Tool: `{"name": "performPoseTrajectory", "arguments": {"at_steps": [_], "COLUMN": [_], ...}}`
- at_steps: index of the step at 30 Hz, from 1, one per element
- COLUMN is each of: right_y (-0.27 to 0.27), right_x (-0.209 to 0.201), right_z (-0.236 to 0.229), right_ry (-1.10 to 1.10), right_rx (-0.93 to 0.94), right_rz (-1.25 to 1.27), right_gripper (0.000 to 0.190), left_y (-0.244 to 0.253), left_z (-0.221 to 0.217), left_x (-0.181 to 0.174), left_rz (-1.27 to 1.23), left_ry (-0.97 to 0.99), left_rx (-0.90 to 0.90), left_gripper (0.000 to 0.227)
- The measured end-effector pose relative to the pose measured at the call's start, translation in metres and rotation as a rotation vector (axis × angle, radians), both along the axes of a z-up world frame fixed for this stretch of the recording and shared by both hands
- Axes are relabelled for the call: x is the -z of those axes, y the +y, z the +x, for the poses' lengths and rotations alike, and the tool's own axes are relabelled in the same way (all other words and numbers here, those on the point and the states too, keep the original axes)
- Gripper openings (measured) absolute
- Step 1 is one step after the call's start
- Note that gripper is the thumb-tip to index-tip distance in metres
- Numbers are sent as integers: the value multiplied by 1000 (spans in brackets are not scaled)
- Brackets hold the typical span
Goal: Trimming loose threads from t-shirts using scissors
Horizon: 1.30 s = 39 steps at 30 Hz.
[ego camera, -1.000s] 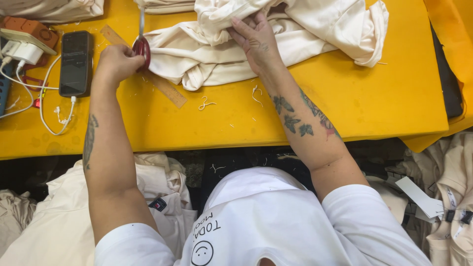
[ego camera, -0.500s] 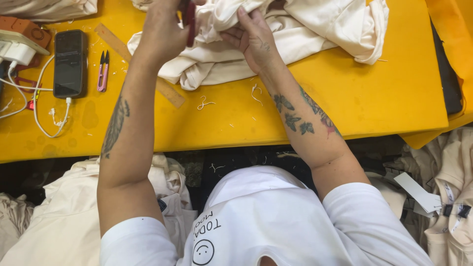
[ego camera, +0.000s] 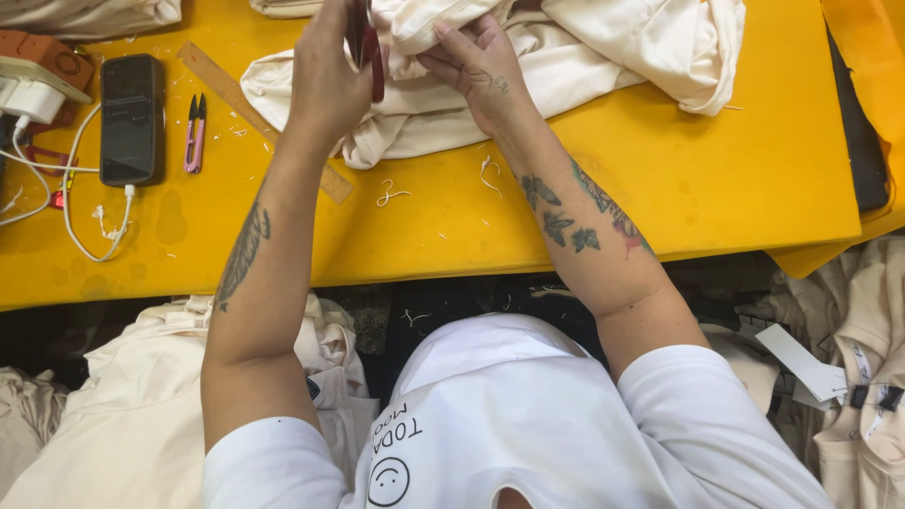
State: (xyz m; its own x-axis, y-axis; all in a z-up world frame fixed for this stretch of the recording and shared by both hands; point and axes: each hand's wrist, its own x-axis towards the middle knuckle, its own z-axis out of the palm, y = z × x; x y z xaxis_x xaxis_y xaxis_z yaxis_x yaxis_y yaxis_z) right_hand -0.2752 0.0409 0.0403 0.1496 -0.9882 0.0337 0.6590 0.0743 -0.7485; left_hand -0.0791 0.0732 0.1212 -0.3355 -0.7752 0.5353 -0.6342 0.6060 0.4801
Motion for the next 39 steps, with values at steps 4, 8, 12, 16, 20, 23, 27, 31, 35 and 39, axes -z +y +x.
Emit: {"name": "performPoseTrajectory", "arguments": {"at_steps": [4,8,12,16,20,23,27,31,35,39], "right_y": [1,3,4,7,11,10,2,2,3,3], "right_x": [-1,-2,4,4,4,9,21,23,20,20], "right_z": [-2,3,8,10,16,16,16,16,15,15], "right_ry": [-19,-82,21,74,112,123,-30,-74,-91,-115], "right_rx": [-35,-30,-44,-73,-101,-28,-39,-78,-113,-123], "right_rz": [-23,30,101,72,15,45,-36,-55,-38,-6], "right_gripper": [33,17,14,22,39,23,25,25,27,21], "left_y": [-12,-1,13,17,25,32,38,38,38,35], "left_z": [-4,-14,-14,-1,7,8,18,39,50,53], "left_x": [-3,22,51,47,34,24,14,28,33,37], "left_rz": [-65,28,102,258,287,295,237,206,180,118], "left_ry": [-125,-155,24,-58,-110,-139,-235,-364,-422,-449], "left_rx": [-10,-102,-121,-87,-11,-1,-20,-85,-94,-110], "left_gripper": [18,16,20,24,24,18,31,33,43,44]}}
